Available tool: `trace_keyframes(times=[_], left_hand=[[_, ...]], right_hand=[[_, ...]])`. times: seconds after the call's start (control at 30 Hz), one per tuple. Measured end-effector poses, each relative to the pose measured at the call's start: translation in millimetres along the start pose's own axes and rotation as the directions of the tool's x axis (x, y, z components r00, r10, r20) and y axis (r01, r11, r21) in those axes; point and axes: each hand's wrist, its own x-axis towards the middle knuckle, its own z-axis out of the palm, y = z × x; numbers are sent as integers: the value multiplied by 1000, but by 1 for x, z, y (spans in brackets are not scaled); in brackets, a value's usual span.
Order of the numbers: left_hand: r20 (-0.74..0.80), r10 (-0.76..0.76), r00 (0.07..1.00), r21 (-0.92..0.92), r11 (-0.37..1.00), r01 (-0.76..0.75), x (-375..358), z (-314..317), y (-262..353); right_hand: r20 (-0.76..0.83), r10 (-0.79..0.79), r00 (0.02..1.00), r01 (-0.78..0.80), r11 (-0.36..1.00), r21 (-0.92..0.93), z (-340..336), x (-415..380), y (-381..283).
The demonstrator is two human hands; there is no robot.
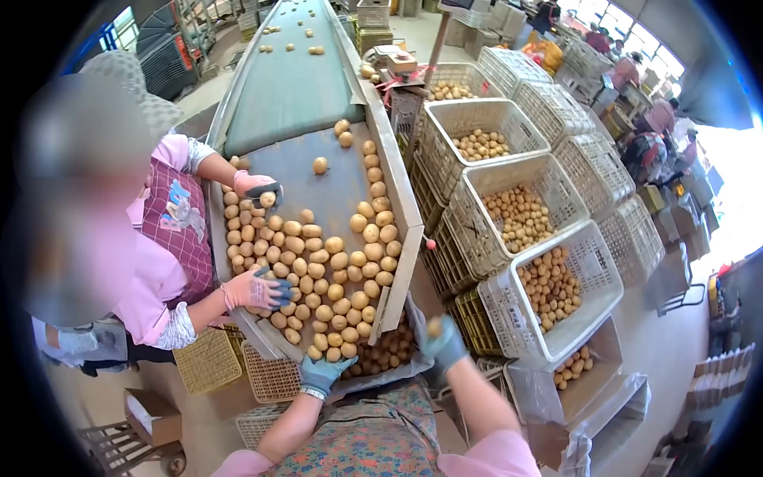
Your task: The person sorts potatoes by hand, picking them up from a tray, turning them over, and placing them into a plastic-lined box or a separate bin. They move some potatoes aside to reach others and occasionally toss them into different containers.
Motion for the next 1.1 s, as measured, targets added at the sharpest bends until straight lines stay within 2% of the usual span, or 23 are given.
trace_keyframes(times=[0.03,0.07,0.1,0.13,0.17,0.2,0.23,0.3,0.37,0.43,0.47,0.53,0.67,0.7,0.73,0.77,0.8,0.83,0.9,0.97,1.0,1.03,1.1], left_hand=[[2,11,1000,-6,1000,-11,3,2,-2],[12,20,1000,109,994,-21,7,1,-3],[10,28,1000,223,974,-29,6,4,-2],[-1,34,999,335,942,-32,2,1,-1],[36,-22,999,-387,921,35,13,-23,-4],[22,40,999,-109,993,-38,10,-25,-6],[60,-8,998,-505,862,38,8,-13,-3],[-109,-43,993,-385,923,-2,-4,2,-5],[-59,-28,998,-445,896,-1,-1,-21,-10],[-109,-19,994,-435,900,-30,-7,-13,-10],[-159,-8,987,-443,894,-64,-11,-11,-9],[-164,-40,986,-480,876,-44,-8,-8,-8],[-183,-74,980,-523,852,-33,-5,-11,-10],[-192,-68,979,-485,874,-34,-5,-8,-9],[-15,-40,999,-703,711,18,-4,-46,-18],[-22,-43,999,-709,705,15,-5,-38,-17],[-74,-23,997,-545,838,-21,-7,-16,-11],[-121,7,993,-353,934,-49,-8,-1,-7],[-114,-23,993,-373,928,-21,-8,1,-8],[-408,-111,906,-422,903,-80,-8,-7,-11],[98,85,992,-508,861,-24,-7,-25,-19],[99,86,991,-506,862,-25,-9,-24,-19],[-240,116,964,-265,947,-180,-20,-17,-24]], right_hand=[[-210,269,940,-45,709,704,57,19,-101],[204,-186,961,40,824,565,55,52,-151],[-63,-249,966,251,861,442,109,40,-220],[238,-392,888,250,849,466,60,89,-241],[84,-538,839,516,835,190,91,70,-269],[28,-586,810,568,796,208,122,54,-286],[-26,-618,786,608,764,216,145,37,-287],[114,-536,836,536,844,40,169,5,-255],[251,-289,924,347,909,-231,189,-31,-182],[399,-91,913,343,699,-627,177,-51,-76],[332,132,934,122,757,-642,196,-78,-40],[598,301,742,408,505,-761,193,-105,15],[573,287,767,381,515,-768,216,-100,15],[619,126,776,514,443,-735,201,-88,27],[447,-22,894,370,600,-710,217,-76,17],[408,-150,901,424,506,-751,228,-58,3],[475,-398,785,599,291,-746,232,-35,0],[413,-476,776,535,150,-832,237,-29,-5],[333,-228,915,372,156,-915,244,-5,16],[666,-238,707,603,-288,-744,266,-18,33],[728,-245,640,726,-118,-678,268,-28,38],[797,-18,604,796,61,-603,280,-38,24],[813,27,582,804,133,-580,270,-65,34]])
